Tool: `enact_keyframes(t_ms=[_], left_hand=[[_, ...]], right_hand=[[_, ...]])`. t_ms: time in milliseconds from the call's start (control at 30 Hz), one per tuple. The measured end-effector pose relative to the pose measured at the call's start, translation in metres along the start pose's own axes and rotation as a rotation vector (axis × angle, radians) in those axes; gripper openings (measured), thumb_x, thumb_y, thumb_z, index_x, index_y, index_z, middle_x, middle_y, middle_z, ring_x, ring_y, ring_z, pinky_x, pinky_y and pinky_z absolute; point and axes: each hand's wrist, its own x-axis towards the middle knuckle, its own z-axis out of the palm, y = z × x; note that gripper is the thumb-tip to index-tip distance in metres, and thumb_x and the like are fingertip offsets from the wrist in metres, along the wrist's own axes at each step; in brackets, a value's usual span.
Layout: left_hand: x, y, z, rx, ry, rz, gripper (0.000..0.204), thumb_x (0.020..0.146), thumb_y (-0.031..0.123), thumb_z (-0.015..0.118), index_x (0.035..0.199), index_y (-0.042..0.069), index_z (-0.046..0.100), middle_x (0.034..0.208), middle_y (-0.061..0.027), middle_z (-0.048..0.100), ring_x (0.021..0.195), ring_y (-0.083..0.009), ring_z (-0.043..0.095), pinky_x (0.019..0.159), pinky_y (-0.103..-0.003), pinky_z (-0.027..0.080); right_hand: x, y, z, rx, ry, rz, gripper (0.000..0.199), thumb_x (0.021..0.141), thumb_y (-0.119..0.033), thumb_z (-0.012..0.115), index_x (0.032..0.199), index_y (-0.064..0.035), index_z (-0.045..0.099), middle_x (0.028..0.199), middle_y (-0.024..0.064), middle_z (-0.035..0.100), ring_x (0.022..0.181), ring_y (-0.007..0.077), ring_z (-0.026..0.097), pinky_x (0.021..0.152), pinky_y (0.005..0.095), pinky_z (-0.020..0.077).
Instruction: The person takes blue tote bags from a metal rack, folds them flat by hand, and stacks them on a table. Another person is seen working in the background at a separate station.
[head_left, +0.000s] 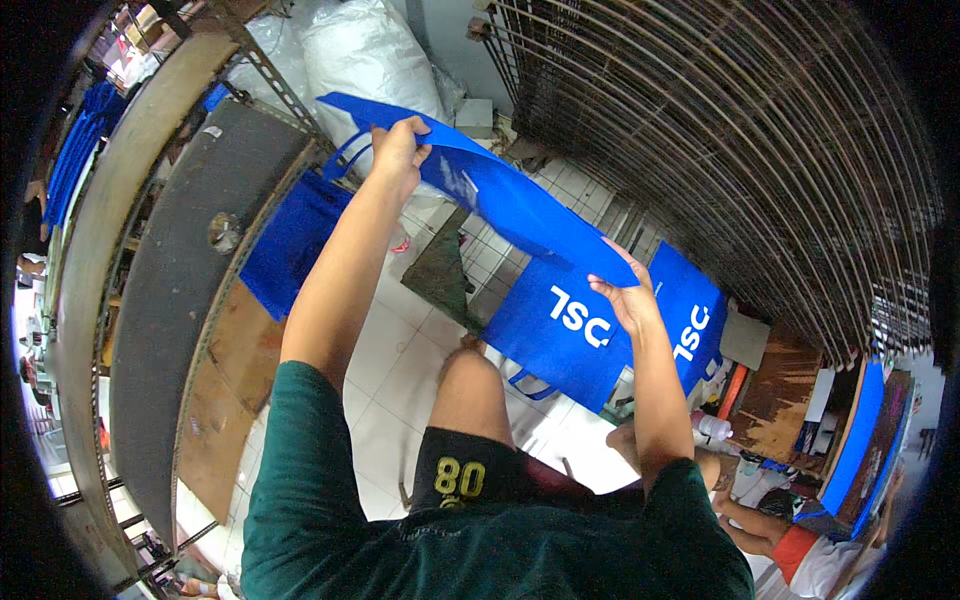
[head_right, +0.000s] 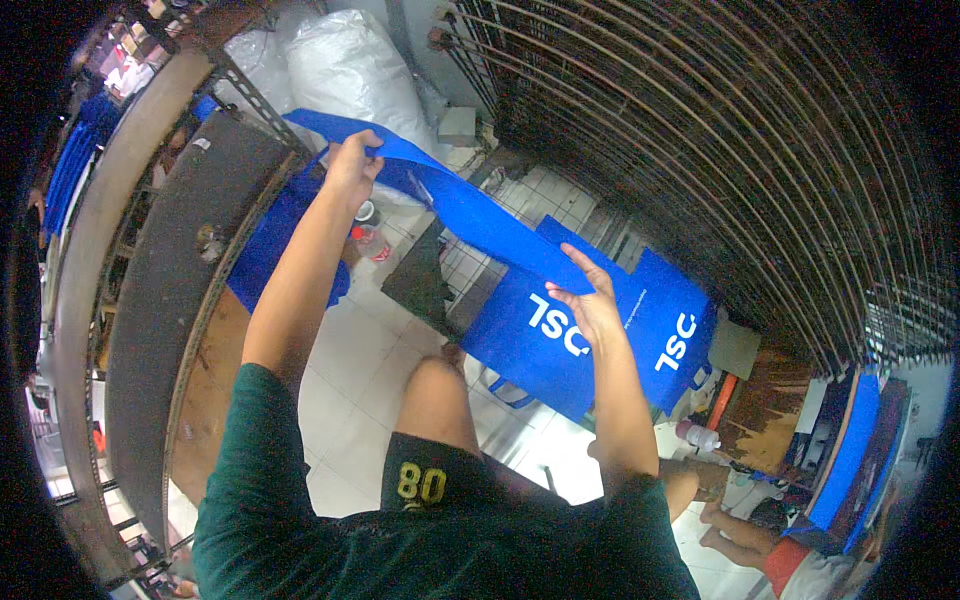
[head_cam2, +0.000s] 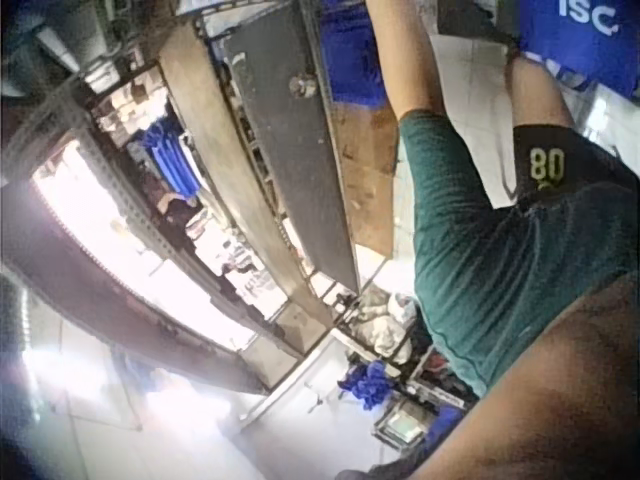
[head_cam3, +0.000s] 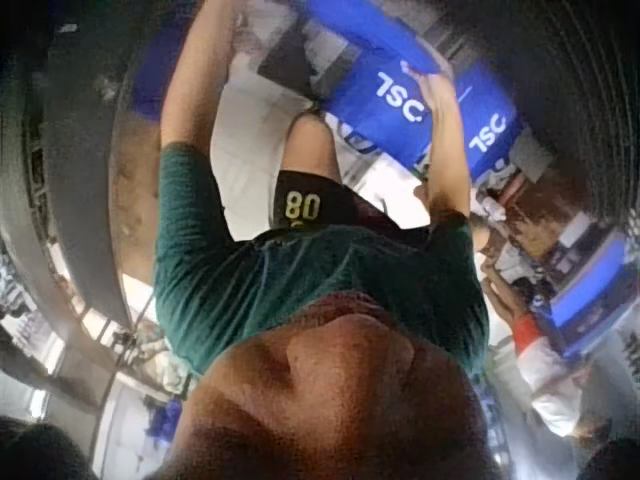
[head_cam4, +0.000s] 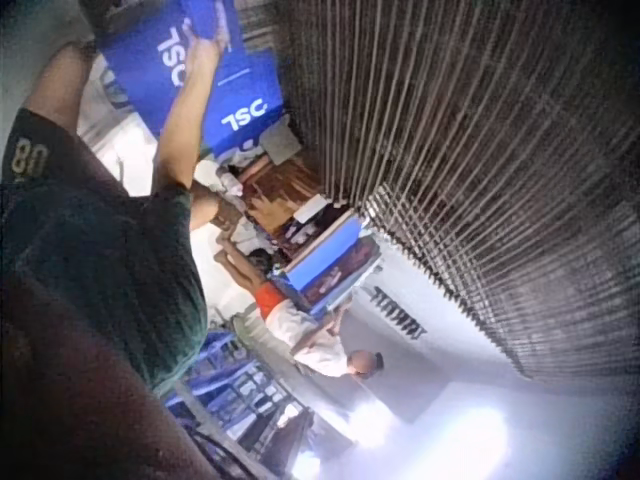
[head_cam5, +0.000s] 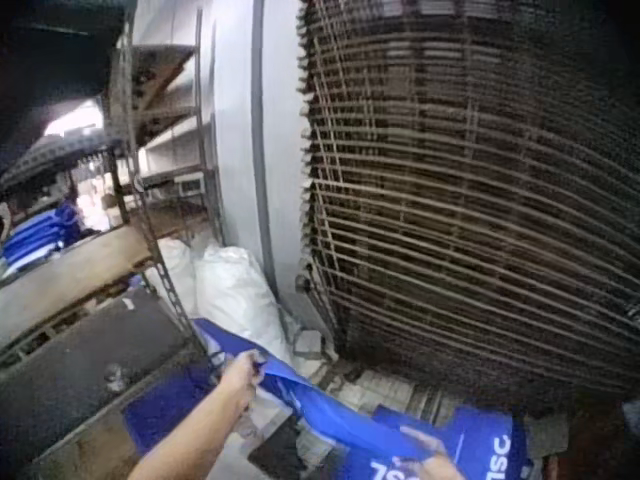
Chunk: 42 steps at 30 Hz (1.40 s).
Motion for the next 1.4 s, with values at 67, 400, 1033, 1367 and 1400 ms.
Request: enact_keyframes(t_ms=[67,400,1033,1367,1400], left_hand=[[0.001,-0.017,0.008,-0.009,-0.026,0.083,0.033,0.064,-0.001,0.059,0.094,0.007,0.048,0.088,-0.0075,0.053,0.074,-0.0196,0.053,0.061,-0.033,0.047],[0.107,-0.234,-0.095,0.126,0.130,0.030,0.057,0.064,-0.001,0.060,0.118,0.007,0.043,0.108,-0.0091,0.053,0.097,-0.0258,0.053,0.086,-0.038,0.044],[0.192,-0.486,-0.226,0.847,0.297,0.039,0.093,0.067,0.003,0.070,0.139,-0.007,0.011,0.129,-0.0223,0.044,0.115,-0.0300,0.049,0.097,-0.035,0.037],[0.195,-0.479,-0.217,0.717,0.227,-0.045,0.092,0.070,0.001,0.068,0.142,-0.001,0.010,0.125,-0.0221,0.047,0.106,-0.0275,0.055,0.084,-0.034,0.048],[0.194,-0.478,-0.217,0.687,0.222,-0.043,0.092,0.071,0.000,0.067,0.142,0.000,0.009,0.125,-0.0219,0.047,0.105,-0.0275,0.055,0.082,-0.034,0.049]], right_hand=[[0.016,0.007,-0.011,0.015,0.025,-0.032,0.051,0.079,0.005,0.049,0.129,-0.0059,0.045,0.129,0.0130,0.046,0.078,0.0194,0.062,0.070,0.0318,0.0547],[0.157,0.170,-0.073,-0.412,0.226,0.045,0.069,0.071,0.008,0.052,0.137,-0.0052,0.036,0.104,0.0113,0.060,0.071,0.0116,0.055,0.060,0.0245,0.0454],[0.237,0.376,-0.134,-0.951,0.708,-0.052,0.024,0.071,-0.003,0.064,0.094,-0.0072,0.063,0.077,0.0120,0.066,0.068,0.0231,0.065,0.063,0.0341,0.0513],[0.254,0.369,-0.169,-0.956,0.530,-0.088,0.017,0.073,-0.006,0.059,0.085,-0.0042,0.070,0.082,0.0145,0.068,0.074,0.0239,0.067,0.070,0.0319,0.0522],[0.255,0.364,-0.168,-0.965,0.505,-0.068,0.018,0.073,-0.006,0.059,0.086,-0.0044,0.070,0.082,0.0144,0.068,0.075,0.0240,0.067,0.071,0.0321,0.0522]])
